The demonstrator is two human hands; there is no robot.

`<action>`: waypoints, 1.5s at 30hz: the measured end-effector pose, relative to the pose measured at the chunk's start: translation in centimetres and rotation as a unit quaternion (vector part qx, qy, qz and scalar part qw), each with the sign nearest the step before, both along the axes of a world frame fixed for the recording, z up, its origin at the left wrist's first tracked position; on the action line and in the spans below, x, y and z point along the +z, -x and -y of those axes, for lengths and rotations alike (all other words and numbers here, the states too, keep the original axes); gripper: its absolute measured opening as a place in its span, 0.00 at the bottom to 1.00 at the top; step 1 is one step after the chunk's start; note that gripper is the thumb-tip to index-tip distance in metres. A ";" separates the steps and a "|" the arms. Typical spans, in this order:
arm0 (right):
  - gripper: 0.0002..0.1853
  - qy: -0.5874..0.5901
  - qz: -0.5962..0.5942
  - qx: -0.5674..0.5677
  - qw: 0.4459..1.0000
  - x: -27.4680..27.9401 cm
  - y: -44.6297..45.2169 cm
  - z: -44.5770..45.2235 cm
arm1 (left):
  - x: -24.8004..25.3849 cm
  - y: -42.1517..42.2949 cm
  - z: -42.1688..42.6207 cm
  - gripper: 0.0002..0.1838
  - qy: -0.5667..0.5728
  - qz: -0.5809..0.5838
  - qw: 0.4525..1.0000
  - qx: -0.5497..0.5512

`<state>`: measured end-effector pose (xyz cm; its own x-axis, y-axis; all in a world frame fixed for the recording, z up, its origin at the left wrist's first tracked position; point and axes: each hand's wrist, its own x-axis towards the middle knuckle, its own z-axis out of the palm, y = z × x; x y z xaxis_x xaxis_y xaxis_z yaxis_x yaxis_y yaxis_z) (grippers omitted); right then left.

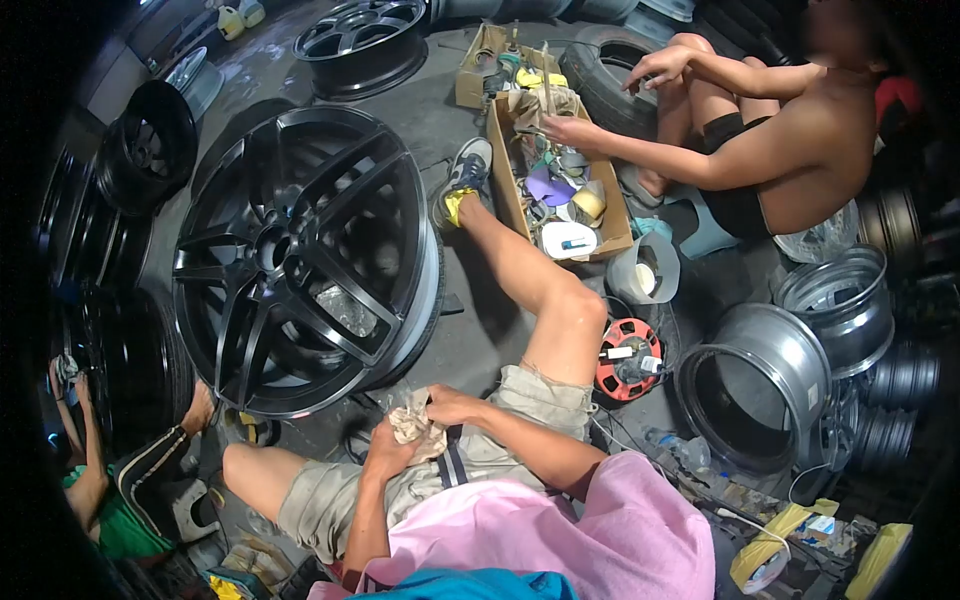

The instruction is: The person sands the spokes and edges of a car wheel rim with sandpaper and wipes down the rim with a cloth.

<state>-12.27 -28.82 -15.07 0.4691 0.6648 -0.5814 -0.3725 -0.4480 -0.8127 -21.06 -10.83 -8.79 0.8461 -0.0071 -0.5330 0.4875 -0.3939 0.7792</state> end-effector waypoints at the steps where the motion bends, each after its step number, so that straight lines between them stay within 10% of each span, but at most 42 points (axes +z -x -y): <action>1: 0.16 -0.024 -0.028 -0.011 0.999 -0.3 -0.1 0.1 | -0.3 0.1 -0.1 0.29 0.000 0.000 1.000 -0.002; 24: 0.22 -0.009 0.030 -0.131 0.991 0.5 -1.5 0.7 | -0.8 -0.1 -1.2 0.18 -0.085 0.047 0.987 0.130; 45: 0.18 -0.028 -0.013 0.082 0.996 0.9 -1.3 1.0 | -0.5 -0.4 -0.8 0.27 -0.089 0.067 0.992 0.055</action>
<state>-10.94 -29.79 -14.21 0.3370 0.7626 -0.5522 -0.3190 -0.4593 -0.8290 -20.70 -9.99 -9.28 0.8999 0.1730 -0.4002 0.4317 -0.4822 0.7623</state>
